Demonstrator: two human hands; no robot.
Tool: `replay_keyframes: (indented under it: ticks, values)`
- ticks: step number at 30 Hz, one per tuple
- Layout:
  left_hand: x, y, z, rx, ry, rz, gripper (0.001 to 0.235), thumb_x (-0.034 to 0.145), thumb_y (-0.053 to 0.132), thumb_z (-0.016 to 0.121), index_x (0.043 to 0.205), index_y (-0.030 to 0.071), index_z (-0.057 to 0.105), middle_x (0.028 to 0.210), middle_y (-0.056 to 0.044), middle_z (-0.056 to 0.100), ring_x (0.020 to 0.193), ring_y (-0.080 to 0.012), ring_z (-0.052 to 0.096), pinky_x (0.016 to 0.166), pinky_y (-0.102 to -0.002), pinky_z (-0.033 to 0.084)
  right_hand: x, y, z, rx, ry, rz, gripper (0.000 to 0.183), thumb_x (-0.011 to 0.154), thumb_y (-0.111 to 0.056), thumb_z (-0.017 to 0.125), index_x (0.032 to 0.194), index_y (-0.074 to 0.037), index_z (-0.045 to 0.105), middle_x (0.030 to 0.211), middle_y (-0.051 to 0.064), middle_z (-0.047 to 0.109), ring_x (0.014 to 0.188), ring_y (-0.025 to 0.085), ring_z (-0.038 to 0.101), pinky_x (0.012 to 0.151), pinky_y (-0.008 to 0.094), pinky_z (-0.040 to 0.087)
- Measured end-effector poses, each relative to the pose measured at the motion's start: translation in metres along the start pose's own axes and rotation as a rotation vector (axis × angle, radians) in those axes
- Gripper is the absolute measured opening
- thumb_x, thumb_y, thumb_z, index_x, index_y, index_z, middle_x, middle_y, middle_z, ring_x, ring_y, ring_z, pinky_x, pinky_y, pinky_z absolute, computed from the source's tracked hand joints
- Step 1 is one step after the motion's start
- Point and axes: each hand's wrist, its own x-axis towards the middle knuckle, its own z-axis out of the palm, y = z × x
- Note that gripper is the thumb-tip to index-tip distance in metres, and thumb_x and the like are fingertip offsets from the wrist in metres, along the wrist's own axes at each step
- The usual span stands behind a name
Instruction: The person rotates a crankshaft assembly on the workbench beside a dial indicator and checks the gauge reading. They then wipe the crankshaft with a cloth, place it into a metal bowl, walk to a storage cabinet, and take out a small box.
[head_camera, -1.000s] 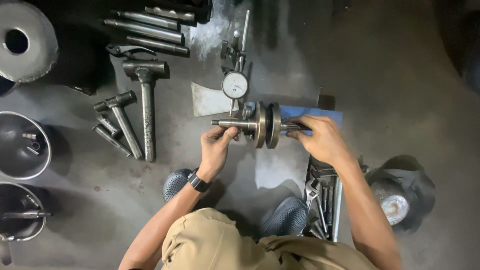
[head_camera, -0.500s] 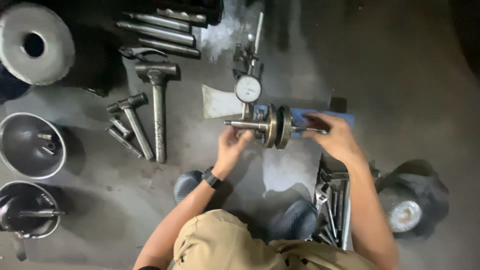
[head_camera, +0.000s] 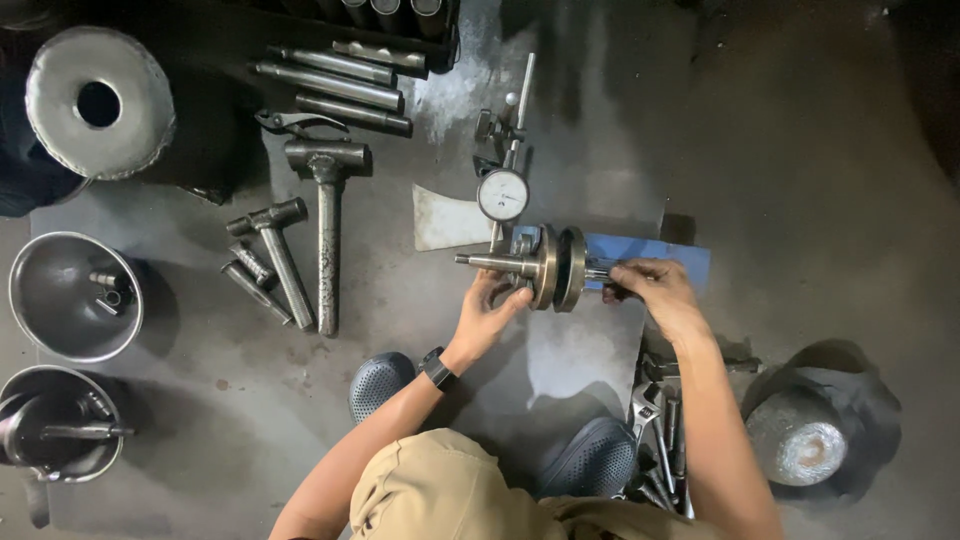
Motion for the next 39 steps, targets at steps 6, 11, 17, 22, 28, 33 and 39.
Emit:
replay_keyframes:
  ticks: [6, 11, 17, 22, 28, 33, 39]
  values:
    - [0.001, -0.012, -0.004, 0.002, -0.008, -0.033, 0.067, 0.093, 0.027, 0.075, 0.143, -0.010, 0.049, 0.155, -0.014, 0.040, 0.138, -0.0284, 0.050, 0.115, -0.044, 0.045, -0.006, -0.008, 0.003, -0.103, 0.032, -0.019, 0.019, 0.084, -0.009, 0.078, 0.101, -0.001, 0.078, 0.087, 0.009, 0.077, 0.079, 0.018, 0.071, 0.078, 0.033, 0.057]
    - [0.000, -0.006, -0.003, 0.033, -0.008, 0.011, 0.070, 0.094, 0.031, 0.076, 0.142, -0.012, 0.051, 0.156, -0.017, 0.040, 0.141, -0.0316, 0.047, 0.117, -0.046, 0.043, -0.016, -0.028, 0.009, -0.114, 0.025, -0.013, 0.032, 0.075, -0.008, 0.081, 0.106, -0.007, 0.076, 0.092, 0.006, 0.077, 0.082, 0.016, 0.073, 0.083, 0.032, 0.058]
    - [0.001, -0.008, -0.005, 0.048, -0.012, -0.028, 0.075, 0.092, 0.035, 0.076, 0.143, -0.013, 0.049, 0.156, -0.018, 0.039, 0.142, -0.0323, 0.047, 0.118, -0.046, 0.042, -0.009, -0.010, 0.004, -0.153, 0.068, 0.097, 0.022, 0.096, -0.024, 0.070, 0.106, -0.006, 0.079, 0.086, 0.011, 0.079, 0.079, 0.019, 0.073, 0.090, 0.033, 0.056]
    - [0.001, -0.002, -0.003, 0.059, -0.012, -0.019, 0.075, 0.093, 0.036, 0.075, 0.141, -0.014, 0.049, 0.157, -0.016, 0.039, 0.142, -0.0314, 0.047, 0.117, -0.044, 0.043, -0.006, -0.010, 0.003, -0.164, 0.056, 0.033, 0.021, 0.087, -0.015, 0.077, 0.102, -0.002, 0.080, 0.086, 0.011, 0.078, 0.079, 0.018, 0.073, 0.081, 0.034, 0.059]
    - [0.001, -0.003, -0.003, 0.037, -0.017, -0.043, 0.076, 0.092, 0.037, 0.075, 0.142, -0.014, 0.048, 0.153, -0.015, 0.040, 0.135, -0.0313, 0.053, 0.112, -0.044, 0.048, -0.011, -0.024, 0.006, -0.101, 0.010, -0.004, 0.025, 0.083, -0.012, 0.076, 0.106, -0.003, 0.077, 0.091, 0.009, 0.077, 0.079, 0.019, 0.072, 0.078, 0.033, 0.059]
    - [0.000, 0.002, -0.002, 0.032, -0.028, -0.038, 0.076, 0.091, 0.036, 0.075, 0.144, -0.011, 0.047, 0.154, -0.014, 0.040, 0.138, -0.0304, 0.051, 0.114, -0.045, 0.047, -0.007, -0.012, 0.005, -0.234, 0.087, 0.139, 0.023, 0.093, -0.021, 0.073, 0.106, -0.003, 0.079, 0.091, 0.010, 0.080, 0.089, 0.017, 0.072, 0.088, 0.031, 0.048]
    - [0.001, -0.003, -0.003, 0.048, -0.018, -0.019, 0.072, 0.093, 0.036, 0.075, 0.142, -0.012, 0.050, 0.155, -0.016, 0.040, 0.140, -0.0318, 0.049, 0.117, -0.046, 0.045, -0.007, -0.009, 0.001, -0.148, 0.019, 0.027, 0.025, 0.084, -0.018, 0.078, 0.103, -0.004, 0.079, 0.092, 0.010, 0.078, 0.084, 0.020, 0.072, 0.091, 0.046, 0.055]
